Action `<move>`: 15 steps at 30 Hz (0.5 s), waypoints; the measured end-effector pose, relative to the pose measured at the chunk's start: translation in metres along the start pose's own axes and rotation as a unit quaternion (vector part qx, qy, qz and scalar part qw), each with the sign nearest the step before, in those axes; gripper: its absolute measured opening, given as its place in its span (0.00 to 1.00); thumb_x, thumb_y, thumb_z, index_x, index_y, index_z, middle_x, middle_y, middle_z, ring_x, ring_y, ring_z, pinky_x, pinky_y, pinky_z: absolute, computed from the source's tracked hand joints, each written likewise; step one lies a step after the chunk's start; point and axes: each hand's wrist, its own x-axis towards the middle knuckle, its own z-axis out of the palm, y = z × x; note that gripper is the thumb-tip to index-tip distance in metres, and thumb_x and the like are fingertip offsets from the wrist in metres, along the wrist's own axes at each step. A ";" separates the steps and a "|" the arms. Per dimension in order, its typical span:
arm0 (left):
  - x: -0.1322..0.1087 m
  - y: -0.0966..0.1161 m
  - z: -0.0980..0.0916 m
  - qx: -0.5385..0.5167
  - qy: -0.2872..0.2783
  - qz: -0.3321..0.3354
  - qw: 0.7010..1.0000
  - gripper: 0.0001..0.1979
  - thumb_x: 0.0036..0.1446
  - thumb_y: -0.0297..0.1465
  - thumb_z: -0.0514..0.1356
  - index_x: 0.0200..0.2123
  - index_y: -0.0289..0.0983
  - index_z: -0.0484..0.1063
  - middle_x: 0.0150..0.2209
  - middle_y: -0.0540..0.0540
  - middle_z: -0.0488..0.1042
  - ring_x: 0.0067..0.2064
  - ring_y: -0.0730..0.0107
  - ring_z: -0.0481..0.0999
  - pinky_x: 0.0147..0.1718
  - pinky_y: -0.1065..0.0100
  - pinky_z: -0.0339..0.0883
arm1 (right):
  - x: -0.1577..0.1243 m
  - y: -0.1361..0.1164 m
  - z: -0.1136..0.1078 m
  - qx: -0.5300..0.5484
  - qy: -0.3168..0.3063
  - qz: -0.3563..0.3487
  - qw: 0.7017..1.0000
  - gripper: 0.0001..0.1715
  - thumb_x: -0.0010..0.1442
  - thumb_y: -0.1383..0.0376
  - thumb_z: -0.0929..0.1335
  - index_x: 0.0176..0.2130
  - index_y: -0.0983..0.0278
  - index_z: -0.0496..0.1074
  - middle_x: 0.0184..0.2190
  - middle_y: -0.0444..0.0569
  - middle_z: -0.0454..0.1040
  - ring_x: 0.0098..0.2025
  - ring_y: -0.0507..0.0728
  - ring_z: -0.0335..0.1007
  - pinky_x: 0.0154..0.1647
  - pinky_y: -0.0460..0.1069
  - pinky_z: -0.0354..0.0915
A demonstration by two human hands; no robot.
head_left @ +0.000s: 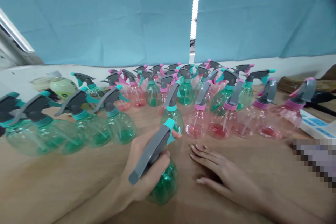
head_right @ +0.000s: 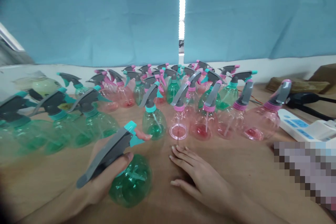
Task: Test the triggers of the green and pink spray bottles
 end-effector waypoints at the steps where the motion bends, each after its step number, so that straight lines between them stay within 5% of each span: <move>1: 0.000 0.001 -0.001 -0.019 -0.011 -0.004 1.000 0.15 0.50 0.31 0.50 0.38 0.44 0.74 0.17 0.55 0.65 0.19 0.71 0.64 0.22 0.71 0.65 | 0.000 0.000 0.000 0.000 0.000 0.001 1.000 0.35 0.65 0.48 0.60 0.66 0.57 0.53 0.67 0.44 0.49 0.68 0.59 0.44 0.67 0.60 0.47; 15: 0.006 -0.004 -0.011 -0.080 -0.041 -0.001 0.996 0.06 0.46 0.29 0.51 0.27 0.40 0.67 0.23 0.52 0.68 0.25 0.69 0.69 0.24 0.69 0.62 | -0.005 0.007 0.005 0.024 0.021 0.002 0.999 0.33 0.65 0.52 0.63 0.65 0.55 0.54 0.66 0.45 0.52 0.67 0.61 0.47 0.66 0.61 0.50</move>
